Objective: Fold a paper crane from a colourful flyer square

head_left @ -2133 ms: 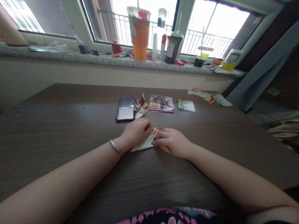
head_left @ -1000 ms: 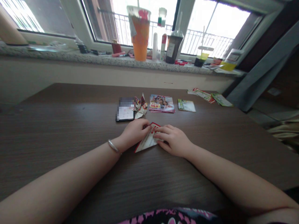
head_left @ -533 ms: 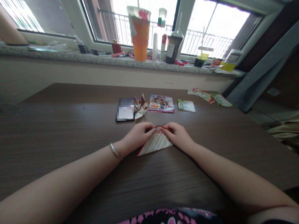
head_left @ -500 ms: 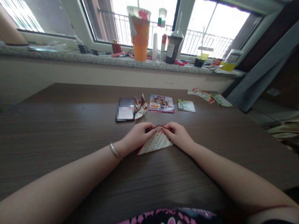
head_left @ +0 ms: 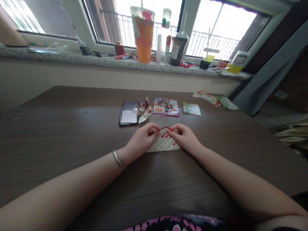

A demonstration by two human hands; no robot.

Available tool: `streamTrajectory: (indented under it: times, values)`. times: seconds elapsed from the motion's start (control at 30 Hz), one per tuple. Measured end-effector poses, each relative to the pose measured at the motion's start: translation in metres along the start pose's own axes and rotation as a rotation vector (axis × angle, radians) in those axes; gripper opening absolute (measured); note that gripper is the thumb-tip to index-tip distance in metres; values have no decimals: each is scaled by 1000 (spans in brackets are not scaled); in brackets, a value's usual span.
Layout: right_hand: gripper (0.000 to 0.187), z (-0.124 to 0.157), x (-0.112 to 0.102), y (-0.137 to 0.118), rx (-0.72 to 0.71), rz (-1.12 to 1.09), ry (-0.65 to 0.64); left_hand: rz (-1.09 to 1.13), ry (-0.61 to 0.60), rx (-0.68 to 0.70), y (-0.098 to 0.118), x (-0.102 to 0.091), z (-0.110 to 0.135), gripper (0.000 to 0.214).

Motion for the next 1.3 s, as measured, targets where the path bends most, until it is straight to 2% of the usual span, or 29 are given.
streamTrajectory:
  times: [0.23, 0.53, 0.67, 0.77, 0.83, 0.93, 1.0, 1.13, 1.23, 1.3]
  values:
    - [24, 2, -5, -9, -43, 25, 57, -170, 39, 81, 5, -4, 4, 16]
    - [25, 1, -7, -12, -105, 112, 81, -212, 16, 196, 15, 1, 7, 21]
    - [24, -5, -11, -9, -147, 183, 97, -286, 23, 384, 26, 3, 11, 34]
    - [22, -13, -16, -3, -173, 242, 129, -430, 10, 556, 37, 6, 17, 32]
    - [21, -18, -20, 2, -171, 281, 148, -532, -40, 669, 42, 12, 23, 26]
    - [19, -23, -24, 5, -213, 336, 178, -619, -193, 808, 44, 26, 31, 22]
    - [18, -25, -23, 6, -223, 330, 175, -643, -262, 835, 41, 30, 32, 24]
    - [19, -26, -23, 6, -219, 290, 184, -651, -317, 862, 38, 31, 31, 31]
    - [24, -21, -26, -8, -344, 345, 203, -632, -325, 875, 36, 28, 31, 34]
    - [20, -12, -23, -25, -549, 469, 182, -661, -294, 864, 34, 24, 28, 35]
Point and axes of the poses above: each hand's wrist, its own z-axis away from the middle knuckle, its own x-axis out of the palm, y = z × x, the point moved 8 cm from there along -z, towards the middle knuckle, and after that the axes turned 13 degrees about y, right-handed, at the moved point
